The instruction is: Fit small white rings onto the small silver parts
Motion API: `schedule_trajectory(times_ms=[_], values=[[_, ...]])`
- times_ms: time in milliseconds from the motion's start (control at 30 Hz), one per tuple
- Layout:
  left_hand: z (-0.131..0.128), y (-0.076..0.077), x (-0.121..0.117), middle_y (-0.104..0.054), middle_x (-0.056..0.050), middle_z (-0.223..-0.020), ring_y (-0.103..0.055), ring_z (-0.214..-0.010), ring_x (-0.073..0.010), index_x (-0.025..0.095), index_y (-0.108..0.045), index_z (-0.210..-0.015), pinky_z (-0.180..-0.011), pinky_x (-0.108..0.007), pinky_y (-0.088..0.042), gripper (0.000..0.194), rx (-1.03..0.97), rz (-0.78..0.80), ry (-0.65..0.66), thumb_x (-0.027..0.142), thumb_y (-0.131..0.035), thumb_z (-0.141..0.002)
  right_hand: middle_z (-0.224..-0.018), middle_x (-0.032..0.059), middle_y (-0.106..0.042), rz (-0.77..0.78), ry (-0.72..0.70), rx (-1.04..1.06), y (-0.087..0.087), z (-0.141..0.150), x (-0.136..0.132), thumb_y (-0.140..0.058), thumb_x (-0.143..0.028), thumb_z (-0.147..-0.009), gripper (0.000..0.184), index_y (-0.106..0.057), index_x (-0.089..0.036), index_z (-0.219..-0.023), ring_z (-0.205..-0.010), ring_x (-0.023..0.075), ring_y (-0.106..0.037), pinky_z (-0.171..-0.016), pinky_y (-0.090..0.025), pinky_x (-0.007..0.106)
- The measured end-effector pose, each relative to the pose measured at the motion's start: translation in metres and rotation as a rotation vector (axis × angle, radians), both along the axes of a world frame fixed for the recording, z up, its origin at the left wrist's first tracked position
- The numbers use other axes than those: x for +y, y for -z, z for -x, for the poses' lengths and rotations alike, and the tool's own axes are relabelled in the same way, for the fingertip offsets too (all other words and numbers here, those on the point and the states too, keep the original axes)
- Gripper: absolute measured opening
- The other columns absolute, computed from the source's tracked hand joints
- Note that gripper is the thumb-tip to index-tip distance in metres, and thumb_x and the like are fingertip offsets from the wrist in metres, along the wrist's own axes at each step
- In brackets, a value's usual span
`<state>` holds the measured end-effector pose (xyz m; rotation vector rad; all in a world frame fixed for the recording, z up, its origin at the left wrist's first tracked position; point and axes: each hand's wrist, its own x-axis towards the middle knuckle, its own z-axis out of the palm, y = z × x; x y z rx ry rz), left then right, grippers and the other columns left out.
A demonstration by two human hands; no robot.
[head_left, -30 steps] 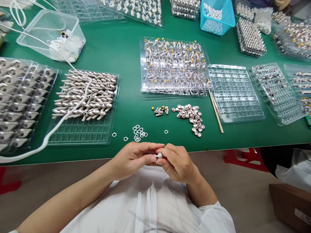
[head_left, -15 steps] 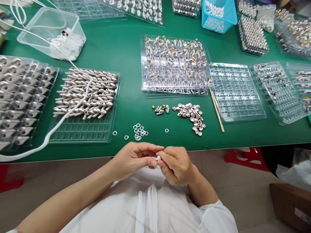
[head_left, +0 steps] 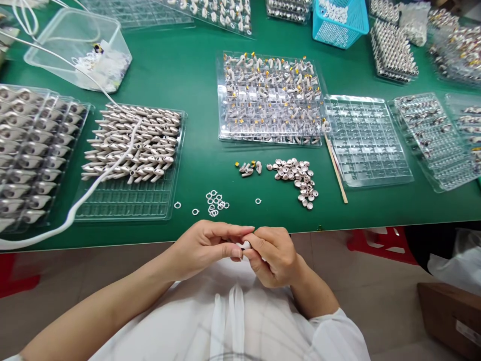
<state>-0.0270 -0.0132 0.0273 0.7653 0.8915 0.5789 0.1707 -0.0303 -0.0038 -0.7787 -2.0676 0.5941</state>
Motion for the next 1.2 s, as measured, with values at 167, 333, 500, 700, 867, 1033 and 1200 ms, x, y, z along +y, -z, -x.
schedule_trajectory(times_ms=[167,333,500,700,867,1033,1200], values=[[-0.001,-0.001,0.0,-0.076,-0.004,-0.072,-0.067,-0.058,-0.0119,0.02,-0.078,-0.099,-0.06,-0.022,-0.059,0.031,-0.037,0.076,-0.027,0.014,-0.08,-0.068,-0.07,0.0034,-0.06,-0.002,-0.016,0.011,-0.003,0.0,0.0,-0.049,-0.016,-0.09,0.02,-0.057,-0.014,-0.109,-0.059,0.0136,-0.053,-0.053,-0.046,0.026],[-0.004,-0.004,-0.003,-0.076,-0.004,-0.071,-0.066,-0.057,-0.0114,0.019,-0.079,-0.097,-0.059,-0.021,-0.059,0.029,-0.001,0.079,-0.033,0.014,-0.079,-0.069,-0.068,0.0028,-0.057,-0.001,-0.028,0.007,-0.004,-0.001,-0.001,-0.049,-0.014,-0.09,0.018,-0.058,-0.013,-0.106,-0.056,0.0133,-0.049,-0.05,-0.043,0.026],[-0.003,-0.003,-0.008,-0.078,-0.006,-0.083,-0.073,-0.071,-0.0158,0.016,-0.076,-0.102,-0.067,-0.023,-0.062,0.027,0.175,-0.192,-0.053,0.017,-0.075,-0.075,-0.07,0.0035,-0.058,-0.022,-0.006,-0.024,-0.004,-0.003,-0.001,-0.047,-0.016,-0.092,0.023,-0.056,-0.011,-0.112,-0.057,0.0136,-0.05,-0.051,-0.042,0.026],[-0.002,0.004,-0.012,-0.076,-0.004,-0.086,-0.071,-0.071,-0.0122,0.016,-0.068,-0.106,-0.065,-0.019,-0.059,0.022,0.439,-1.071,-0.05,0.009,-0.065,-0.086,-0.074,0.0055,-0.06,-0.026,0.065,-0.046,-0.001,-0.007,-0.002,-0.048,-0.015,-0.092,0.029,-0.054,-0.009,-0.119,-0.058,0.0135,-0.05,-0.051,-0.042,0.026],[-0.001,0.012,-0.013,-0.074,-0.013,-0.095,-0.07,-0.088,-0.0201,0.011,-0.057,-0.117,-0.076,-0.033,-0.06,0.031,0.607,-1.514,0.002,0.003,-0.058,-0.087,-0.074,0.0054,-0.061,-0.029,0.087,-0.111,-0.003,-0.006,-0.002,-0.049,-0.015,-0.091,0.03,-0.054,-0.009,-0.12,-0.059,0.0142,-0.052,-0.051,-0.043,0.027],[-0.001,0.017,-0.01,-0.072,-0.017,-0.093,-0.066,-0.085,-0.0226,0.005,-0.056,-0.114,-0.071,-0.035,-0.059,0.031,0.701,-1.652,0.028,-0.001,-0.057,-0.084,-0.074,0.0064,-0.062,-0.052,0.107,-0.177,-0.009,-0.004,0.001,-0.048,-0.014,-0.092,0.028,-0.056,-0.005,-0.118,-0.06,0.0145,-0.054,-0.051,-0.043,0.027],[-0.003,0.018,-0.005,-0.068,-0.015,-0.083,-0.061,-0.076,-0.0219,0.003,-0.053,-0.111,-0.063,-0.034,-0.057,0.027,0.72,-1.695,0.128,-0.002,-0.049,-0.084,-0.074,0.0065,-0.063,-0.011,0.1,-0.255,-0.014,-0.005,0.004,-0.048,-0.015,-0.093,0.022,-0.061,-0.006,-0.108,-0.061,0.0142,-0.053,-0.052,-0.042,0.027]])
